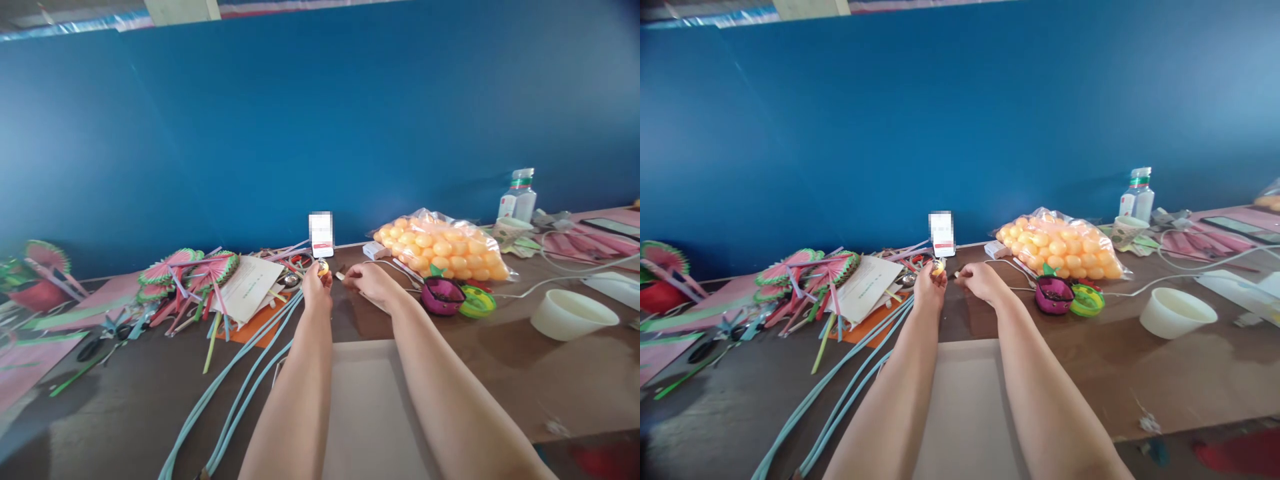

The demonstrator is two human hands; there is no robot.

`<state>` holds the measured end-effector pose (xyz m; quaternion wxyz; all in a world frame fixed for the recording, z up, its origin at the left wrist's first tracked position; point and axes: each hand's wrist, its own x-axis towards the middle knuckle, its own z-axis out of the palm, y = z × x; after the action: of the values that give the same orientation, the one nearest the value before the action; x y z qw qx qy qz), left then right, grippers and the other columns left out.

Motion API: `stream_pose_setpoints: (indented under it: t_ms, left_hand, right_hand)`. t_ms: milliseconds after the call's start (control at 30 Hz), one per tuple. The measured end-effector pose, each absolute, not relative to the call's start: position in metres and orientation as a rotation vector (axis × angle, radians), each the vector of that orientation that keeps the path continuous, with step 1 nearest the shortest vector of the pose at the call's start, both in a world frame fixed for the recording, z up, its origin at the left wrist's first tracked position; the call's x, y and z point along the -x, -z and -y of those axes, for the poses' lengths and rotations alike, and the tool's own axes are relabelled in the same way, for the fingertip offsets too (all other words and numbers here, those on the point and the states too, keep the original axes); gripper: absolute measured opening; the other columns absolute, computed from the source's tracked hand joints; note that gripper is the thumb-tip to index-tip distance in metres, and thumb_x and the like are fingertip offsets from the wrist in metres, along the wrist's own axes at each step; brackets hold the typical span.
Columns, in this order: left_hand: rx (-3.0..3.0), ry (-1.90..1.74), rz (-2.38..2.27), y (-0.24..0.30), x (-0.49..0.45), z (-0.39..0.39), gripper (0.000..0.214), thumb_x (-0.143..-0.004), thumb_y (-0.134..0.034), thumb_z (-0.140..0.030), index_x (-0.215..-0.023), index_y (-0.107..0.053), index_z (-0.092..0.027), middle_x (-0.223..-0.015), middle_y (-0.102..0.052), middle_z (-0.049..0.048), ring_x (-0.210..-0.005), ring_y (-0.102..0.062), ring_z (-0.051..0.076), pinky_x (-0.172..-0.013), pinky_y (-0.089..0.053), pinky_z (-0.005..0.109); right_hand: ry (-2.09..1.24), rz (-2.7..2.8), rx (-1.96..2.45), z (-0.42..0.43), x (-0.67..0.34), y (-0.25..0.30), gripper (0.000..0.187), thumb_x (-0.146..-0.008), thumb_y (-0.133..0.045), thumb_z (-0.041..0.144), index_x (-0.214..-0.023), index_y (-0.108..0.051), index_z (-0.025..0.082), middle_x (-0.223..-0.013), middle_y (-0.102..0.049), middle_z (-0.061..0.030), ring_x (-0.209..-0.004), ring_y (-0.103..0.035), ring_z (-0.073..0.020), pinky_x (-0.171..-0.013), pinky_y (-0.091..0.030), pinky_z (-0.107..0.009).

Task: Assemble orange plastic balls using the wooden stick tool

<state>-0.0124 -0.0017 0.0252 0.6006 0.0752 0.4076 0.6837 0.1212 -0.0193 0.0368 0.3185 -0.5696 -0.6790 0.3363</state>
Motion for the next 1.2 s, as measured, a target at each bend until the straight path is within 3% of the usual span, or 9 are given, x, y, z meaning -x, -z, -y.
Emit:
stream_pose_setpoints:
  t_ms: [267,533,867,1200]
  left_hand:
    - [-0.306,-1.557,-0.861,-0.023,0.010,0.005,0.013,-0.080,-0.061,-0.022,-0.091,-0.064,-0.017,-0.074,-0.060,0.0014,-0.060,-0.057,0.008,-0.059,-0.044,0.019]
    - [-0.446,-1.555,-0.855,-0.016,0.009,0.003,0.027,-0.074,-0.067,-0.024,-0.100,-0.064,-0.020,-0.079,-0.064,0.0013,-0.063,-0.058,0.011,-0.064,-0.042,0.023]
    - [-0.563,-1.531,-0.861,-0.011,0.006,0.005,0.027,-0.067,-0.073,-0.030,-0.089,-0.065,-0.017,-0.076,-0.064,0.0020,-0.064,-0.058,0.011,-0.064,-0.041,0.024]
    - [-0.627,-1.521,-0.871,-0.014,0.005,0.008,0.030,-0.070,-0.072,-0.029,-0.097,-0.069,-0.016,-0.080,-0.065,0.0037,-0.068,-0.059,0.012,-0.061,-0.041,0.023]
  right_hand:
    - [-1.251,1.327,1.211,0.013,-0.117,-0.031,0.029,-0.065,-0.078,0.042,-0.074,-0.065,0.018,-0.066,-0.062,0.0008,-0.059,-0.055,-0.0104,-0.051,-0.039,-0.021]
    - [-1.433,0.986,0.889,0.011,-0.112,-0.030,0.028,-0.059,-0.084,0.028,-0.076,-0.065,0.018,-0.069,-0.060,0.0028,-0.063,-0.054,-0.0076,-0.056,-0.048,-0.018]
    - [-1.576,0.886,0.861,0.006,-0.111,-0.023,0.028,-0.058,-0.085,0.027,-0.078,-0.066,0.020,-0.061,-0.058,0.0046,-0.056,-0.053,-0.0074,-0.049,-0.043,-0.018]
    - [-1.609,0.861,0.857,0.004,-0.110,-0.017,0.030,-0.056,-0.086,0.026,-0.080,-0.068,0.020,-0.062,-0.060,0.0049,-0.054,-0.051,-0.0055,-0.046,-0.041,-0.014]
